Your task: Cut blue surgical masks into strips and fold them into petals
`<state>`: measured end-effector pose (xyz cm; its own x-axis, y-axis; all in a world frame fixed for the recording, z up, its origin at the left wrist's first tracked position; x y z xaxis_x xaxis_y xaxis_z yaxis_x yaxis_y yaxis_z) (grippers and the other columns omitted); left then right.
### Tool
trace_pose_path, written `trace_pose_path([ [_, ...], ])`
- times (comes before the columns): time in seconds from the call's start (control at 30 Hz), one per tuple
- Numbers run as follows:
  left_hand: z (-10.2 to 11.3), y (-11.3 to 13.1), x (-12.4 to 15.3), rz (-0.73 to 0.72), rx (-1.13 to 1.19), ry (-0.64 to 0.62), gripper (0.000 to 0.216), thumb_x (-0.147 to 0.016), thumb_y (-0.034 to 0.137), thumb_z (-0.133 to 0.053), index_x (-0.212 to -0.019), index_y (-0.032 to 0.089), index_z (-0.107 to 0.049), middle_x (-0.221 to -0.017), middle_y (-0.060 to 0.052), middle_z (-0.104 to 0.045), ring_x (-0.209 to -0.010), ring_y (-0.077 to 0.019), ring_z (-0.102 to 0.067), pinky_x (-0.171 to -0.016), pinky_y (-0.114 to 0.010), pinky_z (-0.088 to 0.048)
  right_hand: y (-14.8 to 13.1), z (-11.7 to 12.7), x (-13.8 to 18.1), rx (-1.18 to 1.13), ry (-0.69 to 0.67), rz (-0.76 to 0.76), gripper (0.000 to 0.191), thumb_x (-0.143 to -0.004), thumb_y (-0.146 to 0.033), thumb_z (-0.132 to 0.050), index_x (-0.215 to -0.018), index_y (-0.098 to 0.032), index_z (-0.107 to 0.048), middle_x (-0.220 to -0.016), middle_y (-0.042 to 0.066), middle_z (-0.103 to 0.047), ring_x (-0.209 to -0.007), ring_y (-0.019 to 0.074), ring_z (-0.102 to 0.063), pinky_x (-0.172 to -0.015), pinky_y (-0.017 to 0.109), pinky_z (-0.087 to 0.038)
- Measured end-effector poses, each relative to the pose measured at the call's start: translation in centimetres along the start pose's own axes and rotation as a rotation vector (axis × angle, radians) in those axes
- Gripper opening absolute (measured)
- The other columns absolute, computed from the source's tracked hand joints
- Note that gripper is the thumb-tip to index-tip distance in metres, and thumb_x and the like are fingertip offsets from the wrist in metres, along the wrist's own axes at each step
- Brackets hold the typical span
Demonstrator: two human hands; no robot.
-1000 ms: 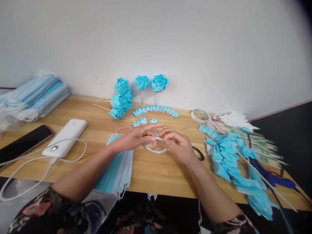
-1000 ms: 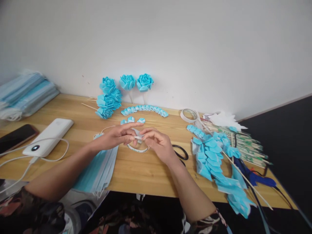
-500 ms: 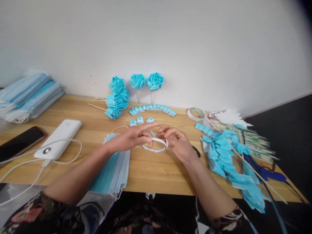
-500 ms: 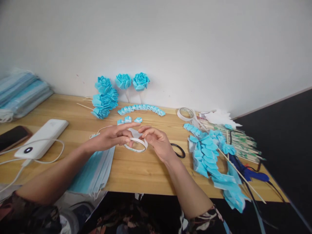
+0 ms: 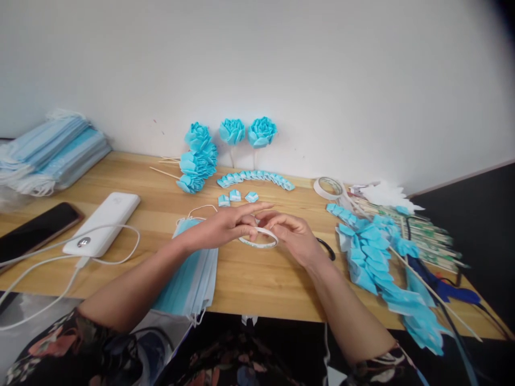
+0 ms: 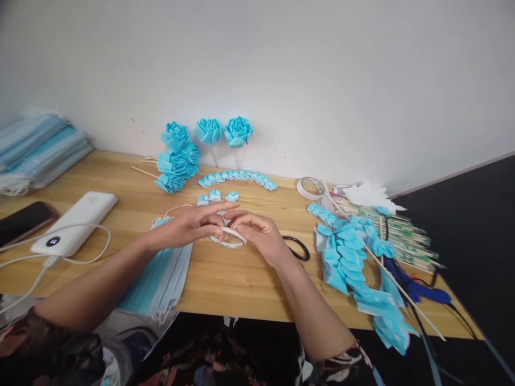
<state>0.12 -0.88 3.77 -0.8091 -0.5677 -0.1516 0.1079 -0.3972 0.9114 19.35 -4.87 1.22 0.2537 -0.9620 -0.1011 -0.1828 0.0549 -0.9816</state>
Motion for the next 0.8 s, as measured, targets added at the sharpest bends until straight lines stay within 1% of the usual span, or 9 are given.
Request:
trace_pose_path([
  [0.13,0.22,-0.13,-0.1,0.015,-0.043,0.014,0.059,-0.092,0.022,-0.054,-0.148,0.023,-0.036,-0.076,0.001,-0.067,-0.07,-0.0123,-0.056,-0.069,-0.025,-0.041,-0.38,0.39,0.03,-0.032,0.069,0.03,0.022,-0.073,-0.048,-0.078,-0.072,-0.026,-0.073,-0.109,0.005,-0.068,-0.109,0.0239,-0.059,-0.091,0.04,-0.048],
  [0.2,0.32,-0.09,-0.13,-0.008,-0.045,0.015,0.058,-0.094,0.022,-0.051,-0.149,0.023,-0.034,-0.075,0.002,-0.066,-0.068,-0.0116,-0.054,-0.068,-0.024,-0.04,-0.42,0.52,0.03,-0.056,0.073,0.038,0.023,-0.073,-0.05,-0.078,-0.072,-0.027,-0.072,-0.11,0.004,-0.067,-0.108,0.023,-0.059,-0.088,0.039,-0.049],
  [0.3,0.34,-0.03,-0.16,-0.028,-0.04,0.013,0.058,-0.094,0.022,-0.05,-0.15,0.021,-0.033,-0.074,0.002,-0.066,-0.068,-0.0116,-0.054,-0.069,-0.024,-0.041,-0.37,0.48,0.01,-0.052,0.071,0.04,0.023,-0.074,-0.049,-0.077,-0.072,-0.026,-0.071,-0.111,0.004,-0.066,-0.106,0.0219,-0.059,-0.087,0.037,-0.049],
  [0.4,0.22,-0.08,-0.17,-0.019,-0.058,0.014,0.058,-0.093,0.022,-0.052,-0.149,0.021,-0.035,-0.074,0.001,-0.067,-0.07,-0.0126,-0.056,-0.073,-0.025,-0.042,-0.25,0.16,-0.04,-0.039,0.048,0.035,0.024,-0.074,-0.049,-0.077,-0.071,-0.025,-0.071,-0.109,0.005,-0.067,-0.109,0.0224,-0.058,-0.087,0.036,-0.048],
  [0.57,0.1,-0.1,-0.11,-0.047,-0.067,0.007,0.056,-0.093,0.025,-0.054,-0.147,0.024,-0.04,-0.087,-0.003,-0.072,-0.079,-0.0145,-0.06,-0.077,-0.026,-0.043,0.29,-0.18,-0.12,0.0,0.012,-0.003,0.025,-0.075,-0.048,-0.076,-0.073,-0.024,-0.072,-0.108,0.005,-0.067,-0.103,0.0218,-0.061,-0.087,0.037,-0.049],
  [0.67,0.14,-0.05,-0.08,-0.041,-0.075,0.022,0.056,-0.093,0.026,-0.054,-0.147,0.023,-0.04,-0.087,-0.003,-0.072,-0.078,-0.0138,-0.06,-0.077,-0.026,-0.044,0.49,-0.23,-0.18,0.022,-0.008,-0.002,0.021,-0.077,-0.044,-0.076,-0.075,-0.024,-0.074,-0.108,0.005,-0.068,-0.1,0.0203,-0.062,-0.088,0.037,-0.05],
  [0.73,0.14,-0.03,-0.07,-0.037,-0.071,0.029,0.058,-0.093,0.027,-0.054,-0.148,0.023,-0.038,-0.086,-0.002,-0.072,-0.078,-0.0137,-0.06,-0.077,-0.026,-0.045,0.52,-0.27,-0.19,0.032,-0.012,-0.011,0.018,-0.077,-0.041,-0.076,-0.077,-0.023,-0.074,-0.109,0.005,-0.068,-0.096,0.0198,-0.063,-0.081,0.035,-0.052],
  [0.8,0.12,-0.05,-0.05,-0.042,-0.055,0.031,0.059,-0.093,0.027,-0.054,-0.149,0.023,-0.036,-0.086,-0.002,-0.072,-0.08,-0.0141,-0.061,-0.077,-0.026,-0.045,0.53,-0.3,-0.18,0.047,-0.009,-0.017,0.017,-0.078,-0.04,-0.075,-0.077,-0.023,-0.074,-0.11,0.006,-0.069,-0.088,0.0185,-0.064,-0.069,0.031,-0.054],
])
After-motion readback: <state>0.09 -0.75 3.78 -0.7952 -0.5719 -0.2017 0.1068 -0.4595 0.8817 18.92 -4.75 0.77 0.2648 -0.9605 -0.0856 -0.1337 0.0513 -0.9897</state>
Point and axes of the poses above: each hand's wrist, its own x-axis away from the middle knuckle, its own z-axis out of the back of the hand, y = z × x, the point moved 2 cm from there along -x, towards the middle knuckle
